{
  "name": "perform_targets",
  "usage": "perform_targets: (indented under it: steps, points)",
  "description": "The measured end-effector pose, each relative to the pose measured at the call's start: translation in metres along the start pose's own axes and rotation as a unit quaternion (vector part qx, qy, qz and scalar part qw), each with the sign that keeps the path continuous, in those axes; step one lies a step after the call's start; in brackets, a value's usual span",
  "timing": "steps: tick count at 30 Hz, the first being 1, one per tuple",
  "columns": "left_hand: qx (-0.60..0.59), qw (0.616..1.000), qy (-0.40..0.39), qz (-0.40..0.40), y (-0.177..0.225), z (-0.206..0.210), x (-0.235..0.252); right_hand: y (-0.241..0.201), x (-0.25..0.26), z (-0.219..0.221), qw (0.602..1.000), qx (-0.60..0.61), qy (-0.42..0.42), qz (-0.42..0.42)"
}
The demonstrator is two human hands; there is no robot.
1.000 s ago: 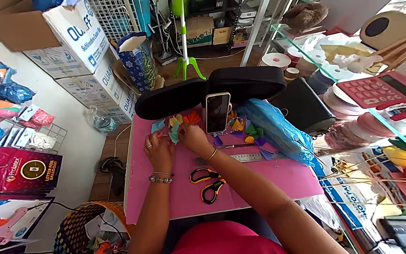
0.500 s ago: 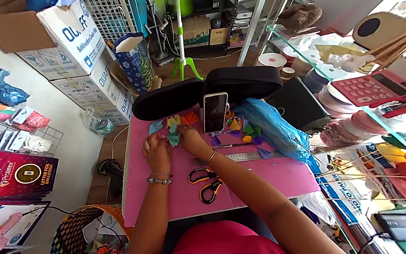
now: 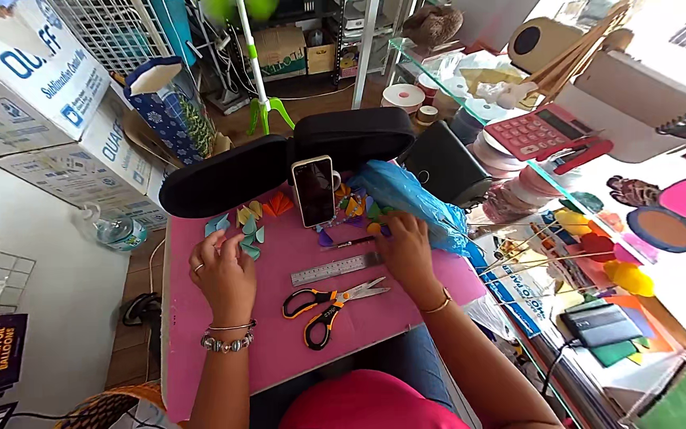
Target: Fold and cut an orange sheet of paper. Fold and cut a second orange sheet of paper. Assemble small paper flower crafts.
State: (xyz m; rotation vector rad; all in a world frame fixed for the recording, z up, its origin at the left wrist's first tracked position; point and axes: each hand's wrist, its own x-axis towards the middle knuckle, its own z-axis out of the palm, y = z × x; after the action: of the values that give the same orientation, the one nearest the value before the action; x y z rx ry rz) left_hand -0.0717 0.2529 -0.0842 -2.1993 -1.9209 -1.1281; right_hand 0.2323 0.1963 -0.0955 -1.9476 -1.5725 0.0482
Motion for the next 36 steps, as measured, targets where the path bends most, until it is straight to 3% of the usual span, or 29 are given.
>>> perform_targets:
  steps: [4,9,12,15,17,19,21,22,25,28,32,36]
  points:
    - [-0.158,0.983,-0.052,0.073,0.057,0.014,-0.007,0.031,0.0,-0.002,0.999,-0.04,-0.009,0.023]
    - [-0.377,0.906,-0.153,0.113,0.094,0.057,-0.03,0.045,-0.003,0.005,0.999,-0.036,0.007,0.001]
    - [-0.447,0.864,-0.214,0.096,0.09,0.062,-0.034,0.048,-0.008,0.0,0.999,0.021,0.021,0.012]
    - [-0.511,0.812,-0.282,0.023,0.085,0.06,-0.032,0.031,-0.018,-0.011,0.992,0.112,0.054,0.006]
    - [-0.569,0.74,-0.356,-0.047,0.086,0.057,-0.03,0.009,-0.026,-0.015,0.977,0.209,0.042,-0.007]
    - [-0.645,0.629,-0.414,-0.133,0.088,0.055,-0.032,-0.011,-0.03,-0.013,0.957,0.286,-0.004,-0.039]
    - [-0.7,0.524,-0.426,-0.232,0.09,0.05,-0.032,-0.02,-0.023,-0.005,0.95,0.301,-0.035,-0.073]
    - [-0.709,0.5,-0.418,-0.271,0.09,0.048,-0.03,-0.021,-0.015,-0.002,0.955,0.281,-0.034,-0.085]
    - [-0.702,0.499,-0.379,-0.339,0.085,0.045,-0.022,-0.011,0.017,0.01,0.989,0.095,-0.027,-0.112]
    - [-0.713,0.491,-0.323,-0.382,0.072,0.043,-0.01,0.001,0.041,0.023,0.988,-0.061,-0.081,-0.113]
    - [-0.71,0.481,-0.218,-0.465,0.063,0.037,0.005,0.004,0.042,0.029,0.988,-0.095,-0.047,-0.111]
    - [-0.699,0.476,-0.197,-0.497,0.06,0.043,0.005,-0.018,0.032,0.016,0.994,-0.06,-0.02,-0.094]
